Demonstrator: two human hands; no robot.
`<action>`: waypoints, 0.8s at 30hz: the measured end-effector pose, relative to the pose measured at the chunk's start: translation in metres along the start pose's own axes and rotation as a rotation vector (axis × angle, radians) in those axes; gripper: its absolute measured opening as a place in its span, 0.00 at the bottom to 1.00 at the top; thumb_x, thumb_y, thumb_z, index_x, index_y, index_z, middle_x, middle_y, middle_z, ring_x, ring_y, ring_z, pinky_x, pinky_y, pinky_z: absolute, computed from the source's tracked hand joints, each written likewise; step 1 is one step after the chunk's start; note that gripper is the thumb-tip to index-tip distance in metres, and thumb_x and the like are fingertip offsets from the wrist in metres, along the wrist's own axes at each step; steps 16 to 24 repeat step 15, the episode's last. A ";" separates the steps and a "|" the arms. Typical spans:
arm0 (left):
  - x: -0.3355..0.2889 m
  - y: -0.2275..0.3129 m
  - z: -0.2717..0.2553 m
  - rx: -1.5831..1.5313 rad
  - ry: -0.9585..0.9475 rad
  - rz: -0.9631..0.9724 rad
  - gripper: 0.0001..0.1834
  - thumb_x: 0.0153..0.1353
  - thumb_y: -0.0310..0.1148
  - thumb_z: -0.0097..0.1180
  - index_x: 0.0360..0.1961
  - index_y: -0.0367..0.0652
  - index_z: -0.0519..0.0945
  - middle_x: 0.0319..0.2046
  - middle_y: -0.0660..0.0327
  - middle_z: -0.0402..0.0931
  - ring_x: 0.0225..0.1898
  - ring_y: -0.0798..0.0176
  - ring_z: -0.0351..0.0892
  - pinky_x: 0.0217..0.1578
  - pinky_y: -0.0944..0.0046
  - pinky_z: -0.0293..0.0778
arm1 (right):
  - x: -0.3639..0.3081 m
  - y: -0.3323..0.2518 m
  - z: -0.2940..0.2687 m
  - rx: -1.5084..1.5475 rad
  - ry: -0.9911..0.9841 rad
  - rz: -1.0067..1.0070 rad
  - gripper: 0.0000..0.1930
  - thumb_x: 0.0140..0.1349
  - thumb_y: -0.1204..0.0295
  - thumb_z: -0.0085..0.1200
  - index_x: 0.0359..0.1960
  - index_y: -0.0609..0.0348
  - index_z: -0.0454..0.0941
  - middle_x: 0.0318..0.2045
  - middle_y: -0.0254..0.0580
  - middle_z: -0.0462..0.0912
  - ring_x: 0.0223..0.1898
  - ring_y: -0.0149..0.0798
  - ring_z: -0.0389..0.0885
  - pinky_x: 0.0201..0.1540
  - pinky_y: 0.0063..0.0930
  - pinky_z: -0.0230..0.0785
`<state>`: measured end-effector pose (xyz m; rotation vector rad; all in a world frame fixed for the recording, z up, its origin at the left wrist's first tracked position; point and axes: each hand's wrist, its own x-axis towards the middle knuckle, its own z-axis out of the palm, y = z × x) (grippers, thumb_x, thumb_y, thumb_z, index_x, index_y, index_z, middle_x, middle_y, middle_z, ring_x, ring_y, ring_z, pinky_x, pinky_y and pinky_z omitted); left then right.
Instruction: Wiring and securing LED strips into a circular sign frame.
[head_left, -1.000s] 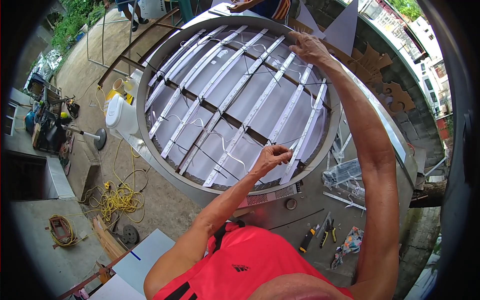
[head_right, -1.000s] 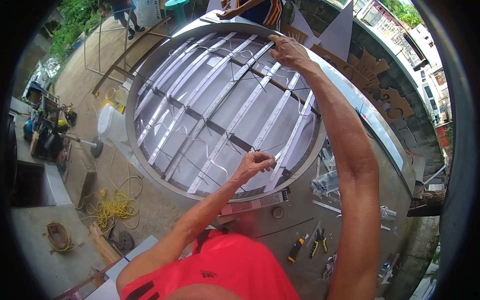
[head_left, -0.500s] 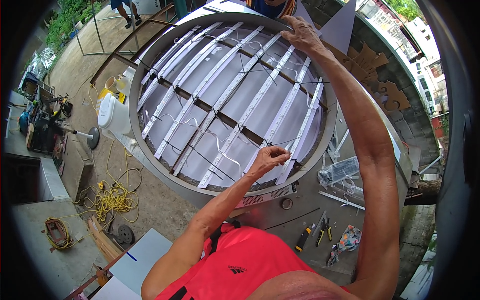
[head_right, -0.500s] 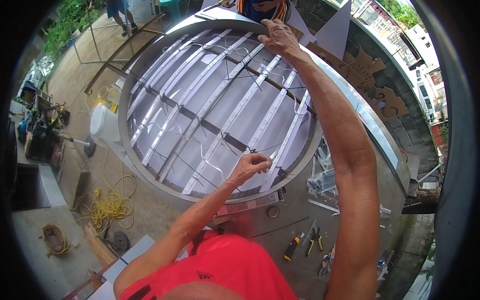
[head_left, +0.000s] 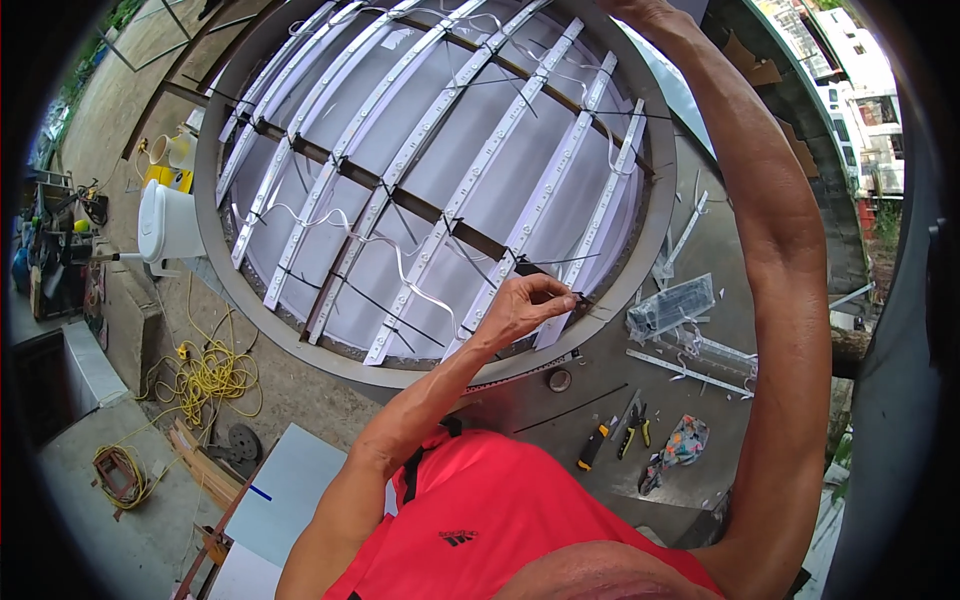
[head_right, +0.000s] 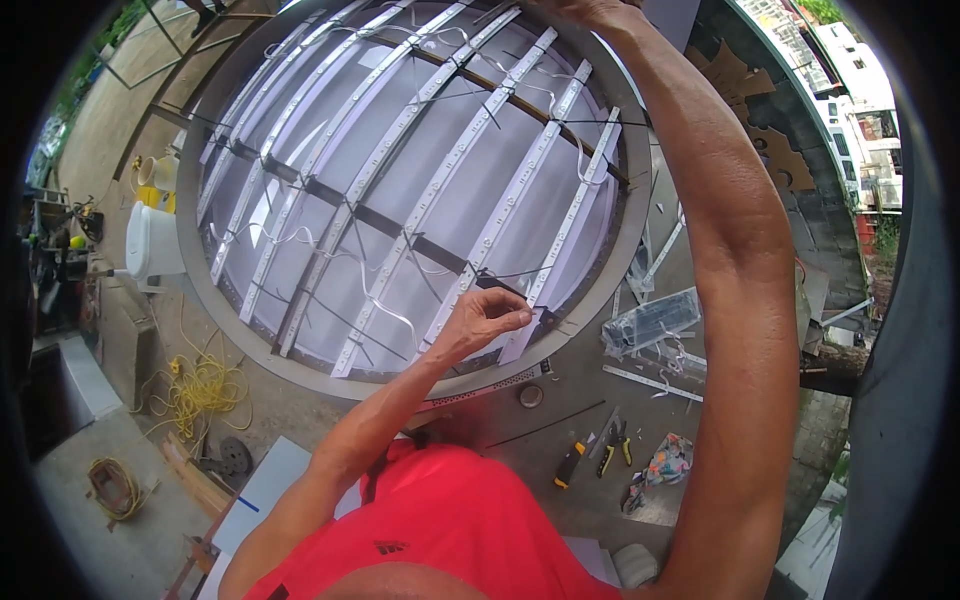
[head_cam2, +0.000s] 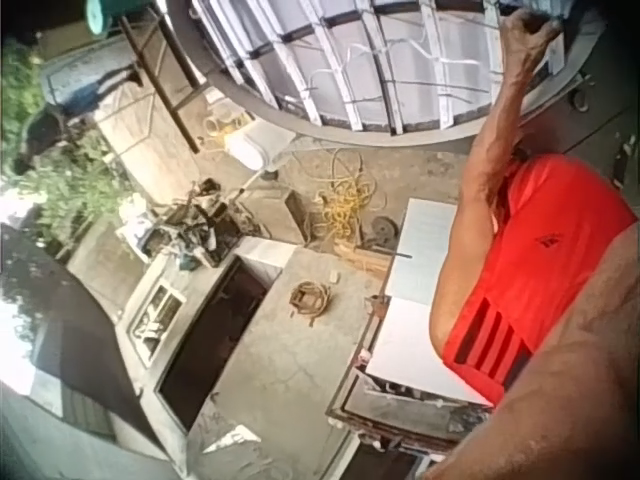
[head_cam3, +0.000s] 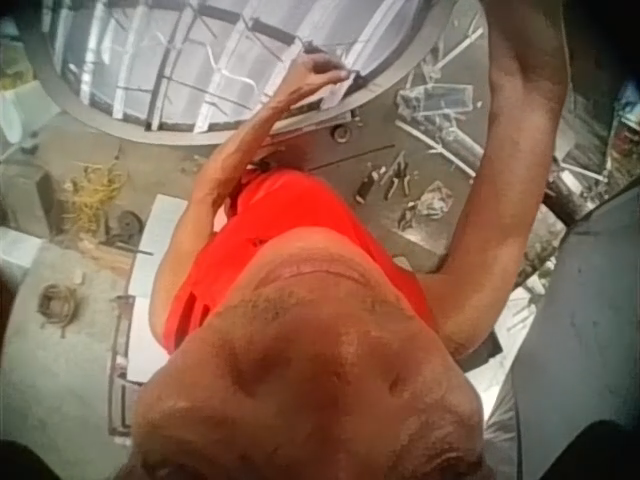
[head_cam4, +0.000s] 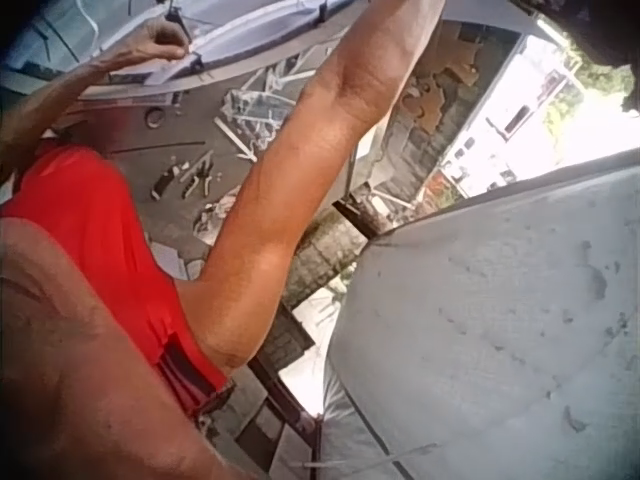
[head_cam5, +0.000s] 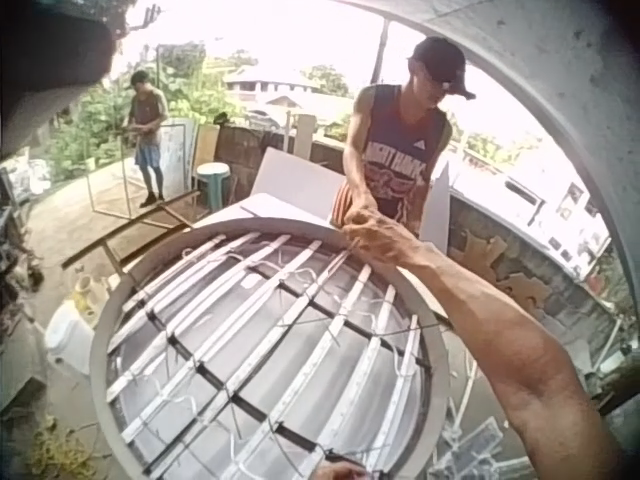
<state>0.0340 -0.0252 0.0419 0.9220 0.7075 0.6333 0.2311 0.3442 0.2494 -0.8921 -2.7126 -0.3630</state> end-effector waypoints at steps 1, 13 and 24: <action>-0.001 -0.001 0.002 -0.053 0.001 -0.024 0.15 0.59 0.37 0.68 0.41 0.36 0.84 0.34 0.62 0.84 0.39 0.71 0.81 0.44 0.69 0.76 | -0.006 0.010 0.006 -0.029 -0.035 -0.056 0.12 0.62 0.72 0.54 0.47 0.55 0.76 0.47 0.46 0.78 0.48 0.45 0.78 0.49 0.37 0.72; -0.008 -0.014 -0.003 0.028 0.093 -0.007 0.15 0.59 0.39 0.68 0.39 0.39 0.85 0.31 0.64 0.83 0.33 0.72 0.79 0.35 0.69 0.73 | -0.106 -0.137 -0.070 0.187 0.352 0.663 0.06 0.66 0.68 0.55 0.42 0.50 0.82 0.33 0.35 0.83 0.39 0.33 0.81 0.44 0.34 0.71; 0.003 -0.011 0.010 0.023 0.040 -0.001 0.15 0.58 0.38 0.67 0.39 0.38 0.85 0.30 0.63 0.83 0.30 0.71 0.78 0.32 0.69 0.72 | -0.154 -0.186 -0.118 0.372 0.289 1.026 0.07 0.69 0.69 0.53 0.43 0.52 0.82 0.32 0.33 0.83 0.37 0.31 0.81 0.41 0.33 0.72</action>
